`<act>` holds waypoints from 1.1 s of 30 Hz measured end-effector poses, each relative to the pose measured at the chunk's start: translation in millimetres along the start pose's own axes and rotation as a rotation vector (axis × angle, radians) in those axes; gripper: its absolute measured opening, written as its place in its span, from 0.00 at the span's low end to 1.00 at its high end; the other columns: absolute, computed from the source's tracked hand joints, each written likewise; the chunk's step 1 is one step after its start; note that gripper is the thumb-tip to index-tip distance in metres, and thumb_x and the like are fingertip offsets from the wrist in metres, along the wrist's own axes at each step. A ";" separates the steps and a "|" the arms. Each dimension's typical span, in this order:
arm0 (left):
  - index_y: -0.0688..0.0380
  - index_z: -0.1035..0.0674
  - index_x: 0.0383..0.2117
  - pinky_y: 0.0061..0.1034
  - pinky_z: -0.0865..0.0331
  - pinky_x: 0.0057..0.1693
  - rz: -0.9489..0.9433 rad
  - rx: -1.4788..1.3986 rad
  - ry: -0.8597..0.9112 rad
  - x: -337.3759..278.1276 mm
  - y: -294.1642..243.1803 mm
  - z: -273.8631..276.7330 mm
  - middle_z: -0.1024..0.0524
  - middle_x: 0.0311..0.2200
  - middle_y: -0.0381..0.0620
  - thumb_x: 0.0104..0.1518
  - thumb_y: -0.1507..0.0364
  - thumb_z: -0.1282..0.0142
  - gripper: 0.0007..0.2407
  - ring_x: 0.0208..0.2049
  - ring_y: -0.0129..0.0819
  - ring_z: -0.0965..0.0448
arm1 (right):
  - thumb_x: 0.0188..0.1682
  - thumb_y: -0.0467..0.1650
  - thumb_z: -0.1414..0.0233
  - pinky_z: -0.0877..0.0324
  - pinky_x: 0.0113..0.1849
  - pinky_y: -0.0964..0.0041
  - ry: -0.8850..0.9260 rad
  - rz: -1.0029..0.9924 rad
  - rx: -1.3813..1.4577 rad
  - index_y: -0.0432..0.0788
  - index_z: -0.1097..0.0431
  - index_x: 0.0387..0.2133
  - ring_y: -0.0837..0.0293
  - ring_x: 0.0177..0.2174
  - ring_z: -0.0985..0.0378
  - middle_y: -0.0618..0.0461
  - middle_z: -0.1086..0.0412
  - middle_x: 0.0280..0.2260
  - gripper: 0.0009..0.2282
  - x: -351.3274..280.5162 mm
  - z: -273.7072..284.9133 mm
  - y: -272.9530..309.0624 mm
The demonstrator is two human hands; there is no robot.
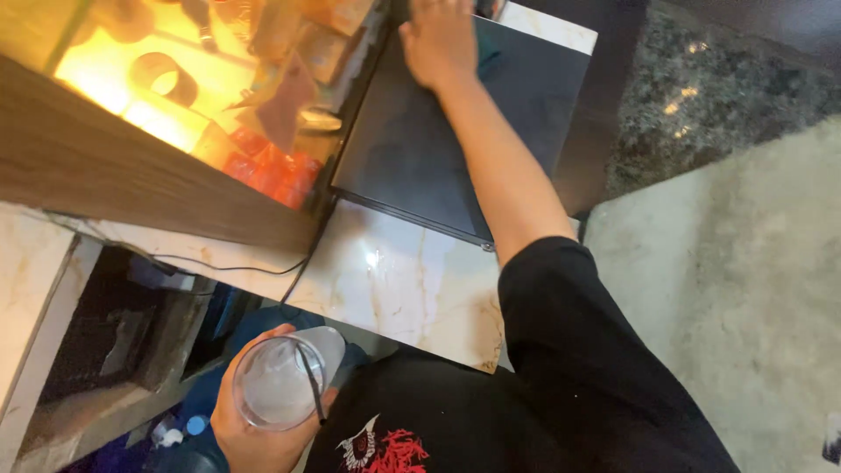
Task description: The recorder cleans a glass with a cloth, wipes down a counter surface, and organizes straws and other items at a service counter.
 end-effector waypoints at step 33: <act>0.66 0.28 0.55 0.30 0.28 0.64 -0.309 -0.021 0.269 53.2 23.4 57.0 0.22 0.53 0.51 0.39 0.72 0.23 0.33 0.54 0.36 0.21 | 0.50 0.35 0.48 0.57 0.62 0.31 0.190 0.043 0.258 0.44 0.42 0.65 0.41 0.66 0.51 0.45 0.48 0.68 0.28 -346.2 3.1 142.3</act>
Point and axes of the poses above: each hand's wrist, its own x-axis towards the middle knuckle, its own z-axis out of the back of the hand, y = z × x, the point moved 4 cm from there along x, towards the middle knuckle
